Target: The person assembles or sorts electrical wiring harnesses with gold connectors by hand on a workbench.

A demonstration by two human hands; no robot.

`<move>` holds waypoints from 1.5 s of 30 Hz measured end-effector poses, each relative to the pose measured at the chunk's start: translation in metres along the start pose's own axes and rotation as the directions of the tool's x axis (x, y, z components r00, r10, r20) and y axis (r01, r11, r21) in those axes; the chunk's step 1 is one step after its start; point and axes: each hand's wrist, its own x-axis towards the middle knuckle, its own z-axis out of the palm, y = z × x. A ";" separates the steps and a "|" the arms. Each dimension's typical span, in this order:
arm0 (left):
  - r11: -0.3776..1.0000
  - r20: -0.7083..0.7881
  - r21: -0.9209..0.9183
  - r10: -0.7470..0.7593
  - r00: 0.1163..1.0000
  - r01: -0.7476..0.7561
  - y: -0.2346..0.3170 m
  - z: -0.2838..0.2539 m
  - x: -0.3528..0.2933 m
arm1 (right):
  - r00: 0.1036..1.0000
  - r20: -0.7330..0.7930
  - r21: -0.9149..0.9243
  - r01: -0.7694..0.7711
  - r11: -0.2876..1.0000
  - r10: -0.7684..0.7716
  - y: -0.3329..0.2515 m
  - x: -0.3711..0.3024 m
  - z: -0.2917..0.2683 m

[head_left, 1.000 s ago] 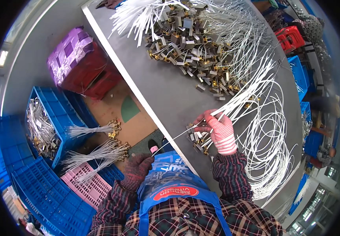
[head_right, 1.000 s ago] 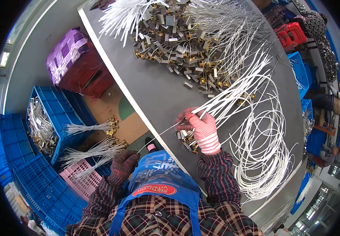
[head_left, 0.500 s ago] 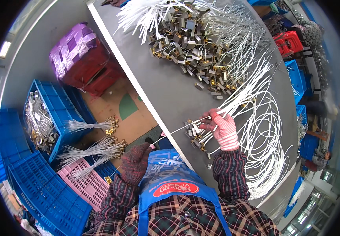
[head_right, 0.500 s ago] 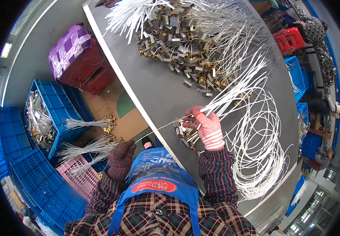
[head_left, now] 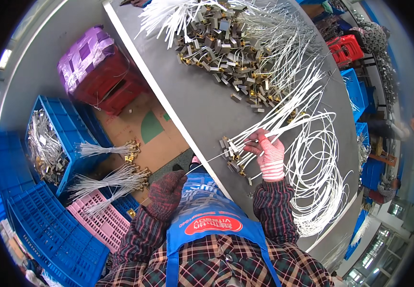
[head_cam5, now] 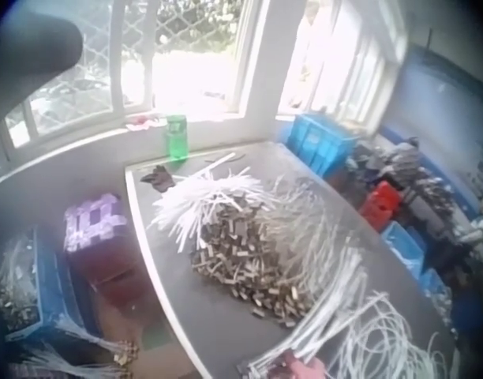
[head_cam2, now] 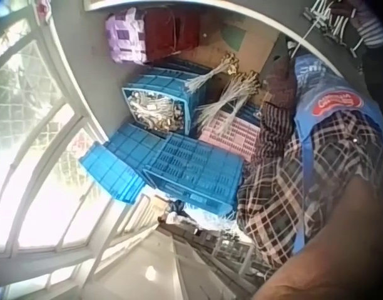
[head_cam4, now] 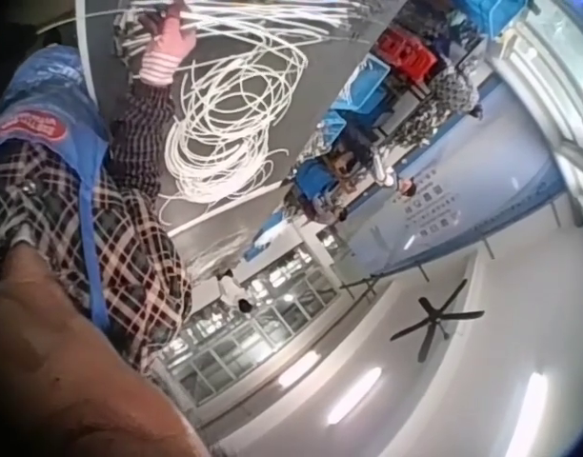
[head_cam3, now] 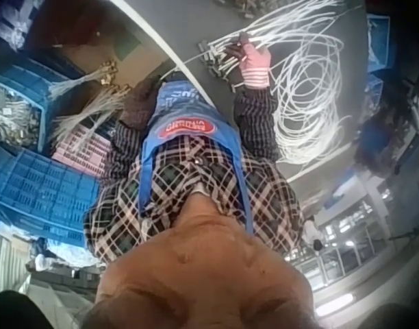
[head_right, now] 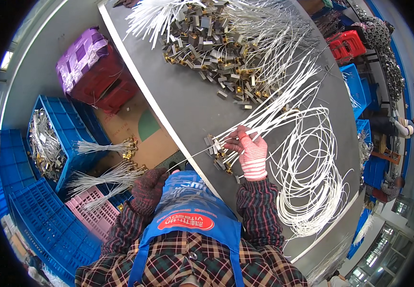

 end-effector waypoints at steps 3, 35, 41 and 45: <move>0.998 0.057 -0.058 0.006 0.998 -0.003 -0.006 0.000 0.000 | 1.000 -0.003 -0.001 0.000 1.000 0.000 0.002 0.000 -0.003; 0.365 0.871 -0.485 0.123 0.475 0.795 -0.060 0.037 0.010 | 0.911 0.411 0.027 0.032 0.999 -0.040 0.003 0.015 -0.008; 0.589 0.760 -0.504 -0.044 0.648 0.631 -0.021 0.021 0.032 | 0.952 0.304 0.012 -0.025 1.000 0.020 0.004 0.013 -0.001; 0.650 0.584 -0.573 -0.104 0.805 0.499 -0.004 0.026 0.037 | 0.974 0.224 0.101 -0.030 0.994 0.007 0.010 0.013 0.002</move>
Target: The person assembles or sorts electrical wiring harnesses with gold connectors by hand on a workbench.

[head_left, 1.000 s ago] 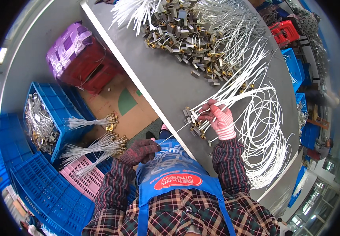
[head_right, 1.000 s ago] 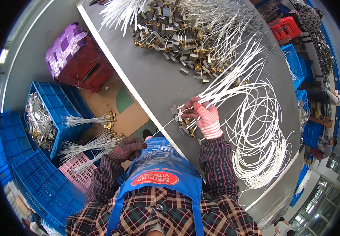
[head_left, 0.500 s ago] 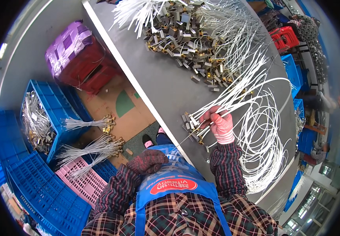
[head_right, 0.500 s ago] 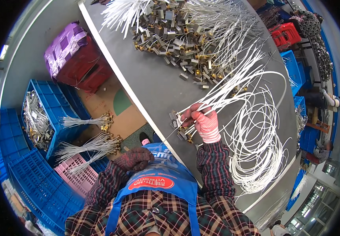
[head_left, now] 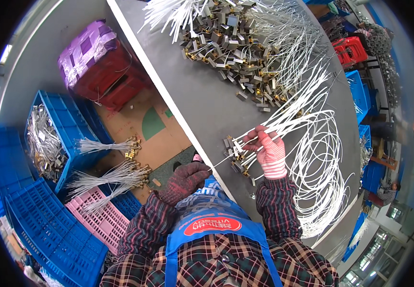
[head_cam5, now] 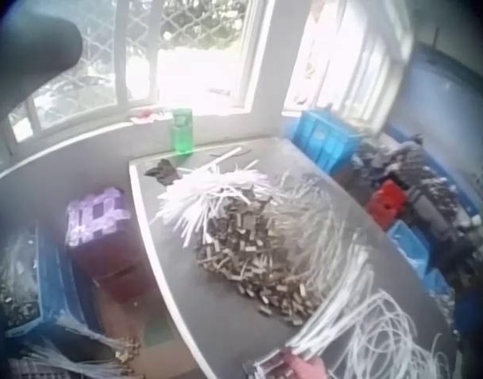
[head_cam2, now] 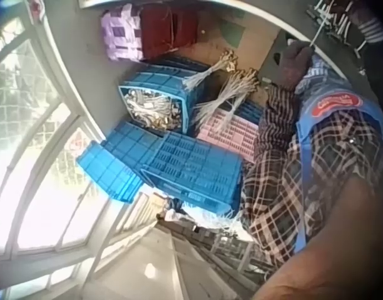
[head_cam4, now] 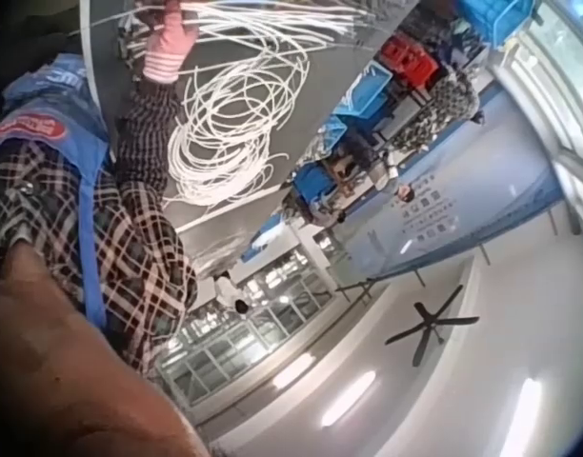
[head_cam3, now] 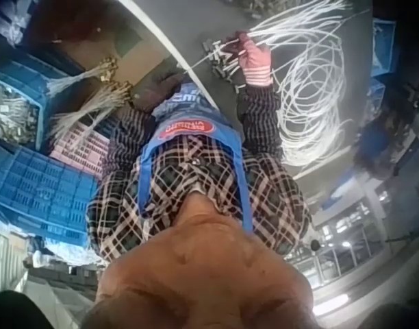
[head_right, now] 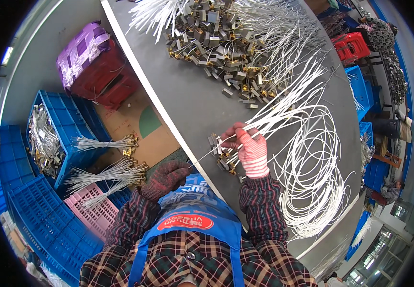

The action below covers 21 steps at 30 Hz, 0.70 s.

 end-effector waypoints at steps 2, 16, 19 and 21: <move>0.998 0.009 0.049 0.024 1.000 -0.025 0.003 0.000 0.000 | 0.999 0.027 0.001 0.018 1.000 -0.018 -0.004 0.001 -0.003; 0.992 0.043 0.079 -0.105 0.994 0.101 0.010 -0.008 -0.003 | 0.992 -0.081 -0.226 0.073 0.971 -0.093 -0.011 -0.005 0.004; 0.988 0.055 0.067 -0.142 0.988 0.139 0.000 -0.007 0.001 | 0.989 -0.145 -0.182 -0.023 0.983 -0.003 0.008 -0.011 0.016; 0.987 0.076 0.060 -0.153 0.985 0.149 0.002 -0.004 -0.003 | 0.991 -0.132 -0.130 -0.034 0.991 0.016 0.016 -0.013 0.018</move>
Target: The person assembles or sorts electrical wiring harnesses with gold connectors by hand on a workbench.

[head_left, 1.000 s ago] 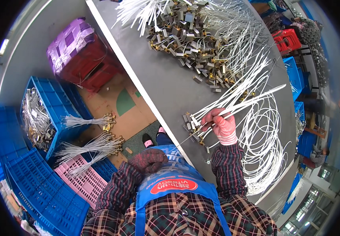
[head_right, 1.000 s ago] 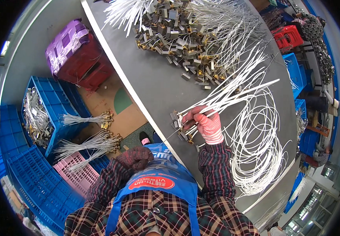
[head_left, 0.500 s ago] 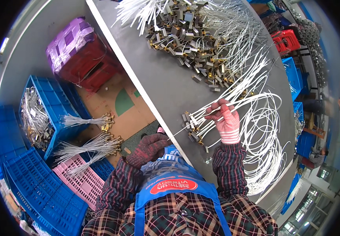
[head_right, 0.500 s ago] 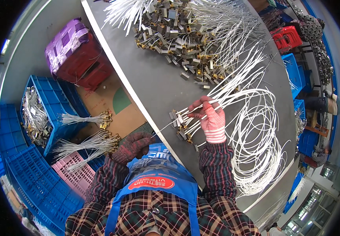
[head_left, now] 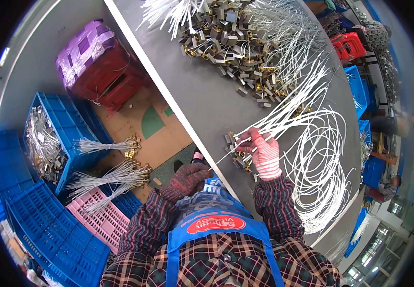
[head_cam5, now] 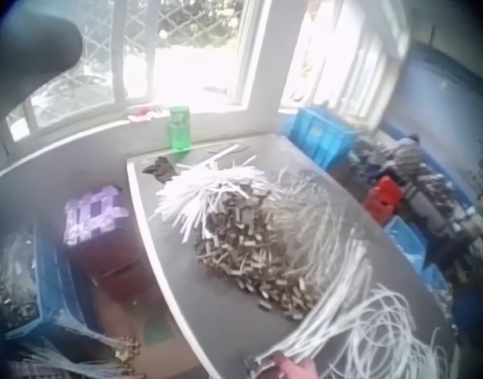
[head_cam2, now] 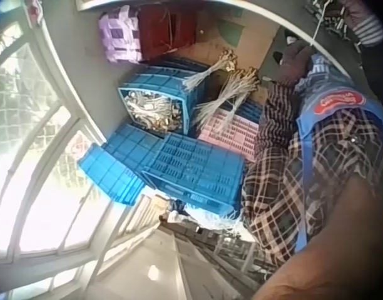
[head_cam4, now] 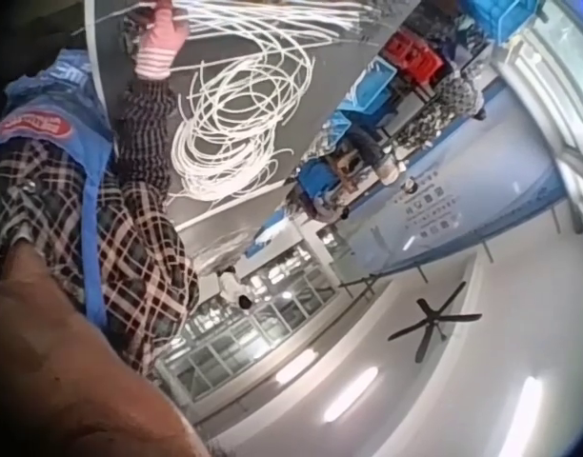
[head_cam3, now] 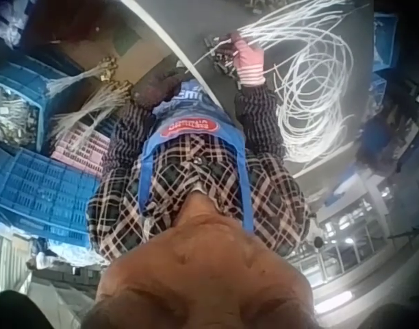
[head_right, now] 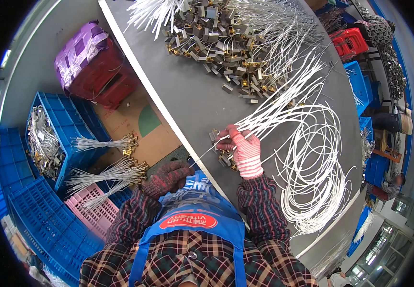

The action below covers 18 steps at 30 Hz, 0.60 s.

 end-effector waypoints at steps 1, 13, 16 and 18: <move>1.000 0.022 -0.010 -0.007 1.000 0.007 0.001 0.000 -0.002 | 1.000 0.005 -0.003 -0.029 1.000 0.029 0.002 -0.001 -0.001; 0.954 0.354 -0.273 -0.023 0.935 0.127 -0.018 -0.040 0.008 | 0.923 0.384 -0.103 0.085 0.991 -0.039 -0.009 0.001 0.002; 0.948 0.383 -0.289 -0.012 0.924 0.132 -0.024 -0.043 0.015 | 0.923 0.380 -0.107 0.110 0.988 -0.061 -0.006 0.002 -0.002; 0.962 0.384 -0.258 0.019 0.923 0.087 -0.029 -0.045 0.018 | 0.929 0.367 -0.118 0.096 0.988 -0.046 -0.005 0.000 0.000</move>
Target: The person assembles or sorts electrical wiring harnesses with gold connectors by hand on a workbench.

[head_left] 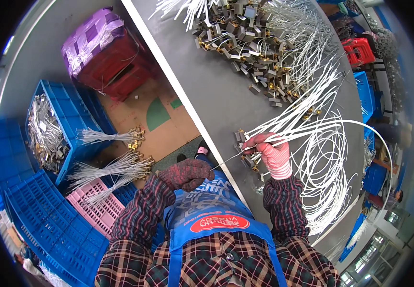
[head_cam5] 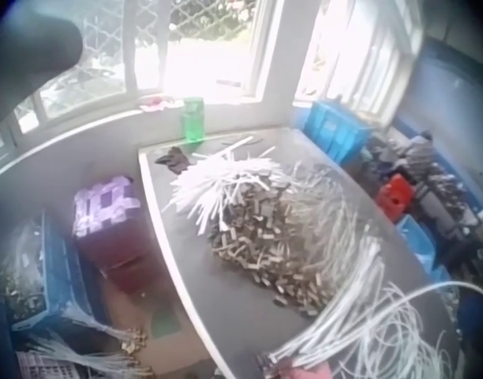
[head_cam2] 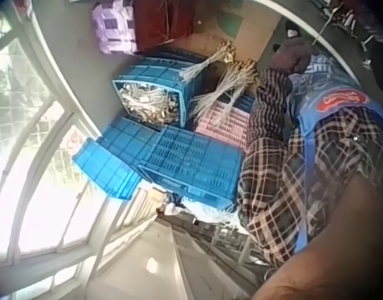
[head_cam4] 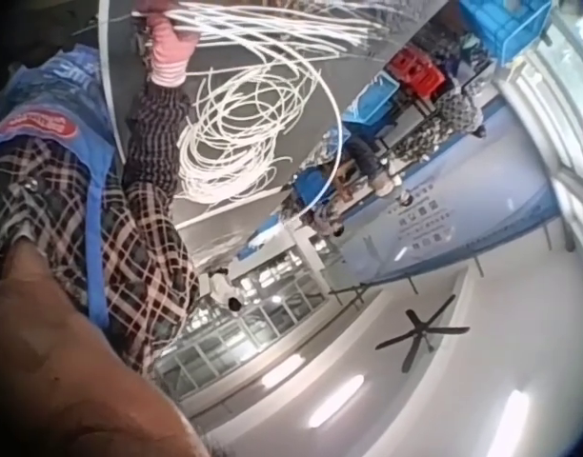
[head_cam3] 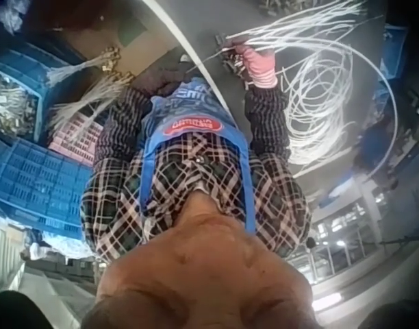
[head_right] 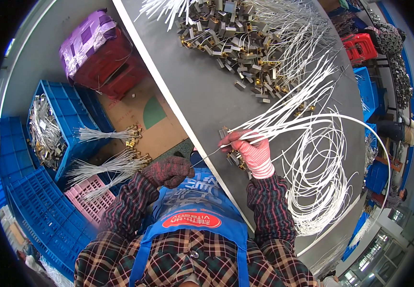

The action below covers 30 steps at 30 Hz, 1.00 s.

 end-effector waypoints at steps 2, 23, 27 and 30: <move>0.998 0.012 0.048 0.028 1.000 -0.028 -0.003 -0.003 0.002 | 0.999 -0.037 -0.010 0.008 1.000 -0.009 0.002 -0.002 0.001; 0.990 -0.040 0.120 -0.069 0.997 0.073 -0.009 0.000 0.010 | 0.949 -0.273 0.032 -0.153 0.988 0.156 0.019 -0.012 -0.005; 0.991 -0.095 0.060 -0.110 0.989 0.116 -0.011 0.002 0.004 | 0.949 -0.315 0.070 0.019 0.997 0.004 0.005 -0.004 -0.028; 0.984 -0.127 0.118 -0.118 0.985 0.133 -0.009 0.006 0.000 | 0.956 -0.293 0.042 -0.023 0.999 0.034 -0.011 -0.003 -0.033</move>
